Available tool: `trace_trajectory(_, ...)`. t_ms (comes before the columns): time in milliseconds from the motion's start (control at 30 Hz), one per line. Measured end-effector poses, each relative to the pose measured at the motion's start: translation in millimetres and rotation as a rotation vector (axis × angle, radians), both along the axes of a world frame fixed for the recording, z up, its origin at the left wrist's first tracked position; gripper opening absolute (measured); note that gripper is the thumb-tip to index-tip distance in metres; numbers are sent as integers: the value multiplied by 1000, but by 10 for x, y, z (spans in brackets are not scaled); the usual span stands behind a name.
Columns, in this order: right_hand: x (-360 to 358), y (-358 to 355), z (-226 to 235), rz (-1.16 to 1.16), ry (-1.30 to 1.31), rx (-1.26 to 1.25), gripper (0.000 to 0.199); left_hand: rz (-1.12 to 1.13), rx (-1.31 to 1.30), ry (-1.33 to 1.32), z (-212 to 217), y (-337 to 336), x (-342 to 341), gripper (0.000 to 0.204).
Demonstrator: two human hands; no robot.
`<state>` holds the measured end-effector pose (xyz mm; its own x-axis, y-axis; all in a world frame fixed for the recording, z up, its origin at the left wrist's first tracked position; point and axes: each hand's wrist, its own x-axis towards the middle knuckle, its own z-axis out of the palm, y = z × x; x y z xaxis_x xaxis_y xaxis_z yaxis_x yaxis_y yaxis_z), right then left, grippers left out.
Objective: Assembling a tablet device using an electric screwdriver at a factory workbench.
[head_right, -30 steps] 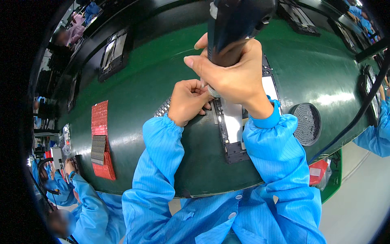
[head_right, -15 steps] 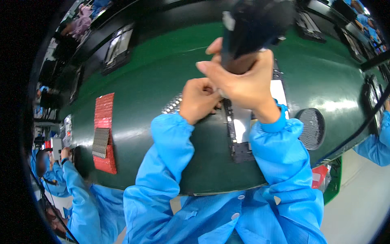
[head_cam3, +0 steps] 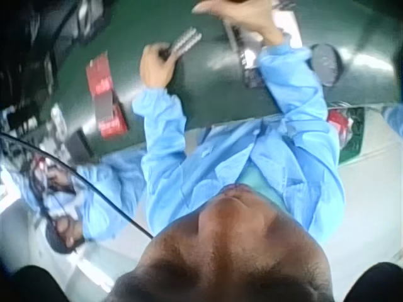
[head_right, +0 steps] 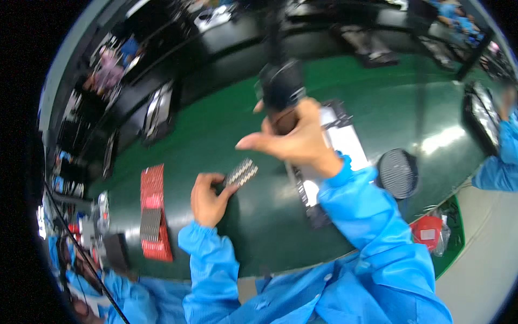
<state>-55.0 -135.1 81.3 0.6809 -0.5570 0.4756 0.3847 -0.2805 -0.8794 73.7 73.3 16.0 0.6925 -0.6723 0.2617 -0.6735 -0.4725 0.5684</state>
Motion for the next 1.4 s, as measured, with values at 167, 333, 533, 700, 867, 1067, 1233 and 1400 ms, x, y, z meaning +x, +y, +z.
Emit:
trace_trajectory(167, 36, 13, 25, -58, -13, 187, 29, -22, 36, 119, 119, -54, 16, 36)
trace_trajectory(333, -30, 33, 138, -111, -2, 190, 20, -78, -110, 507, -14, -75, 105, 28)
trace_trajectory(533, -38, -26, 117, -192, -15, 52, 31, -17, -141, 544, 12, -16, 107, 18)
trace_trajectory(700, 24, -132, -22, -209, -180, -109, 23, 34, -20, 288, -24, -119, -43, 15)
trace_trajectory(867, -333, -307, 252, -269, -274, -114, 21, -58, -155, 46, -29, -195, -189, 13)
trace_trajectory(1067, -1708, -727, 435, -340, -164, 25, 32, -159, -246, 11, -6, -305, -414, 5)
trace_trajectory(1233, -2174, -786, -33, -470, -202, 12, 31, -266, -219, -22, 26, -646, -667, 9)
trace_trajectory(1400, -2157, -751, -144, -489, -136, -14, 37, -247, -358, 92, -94, -1148, -568, 7)
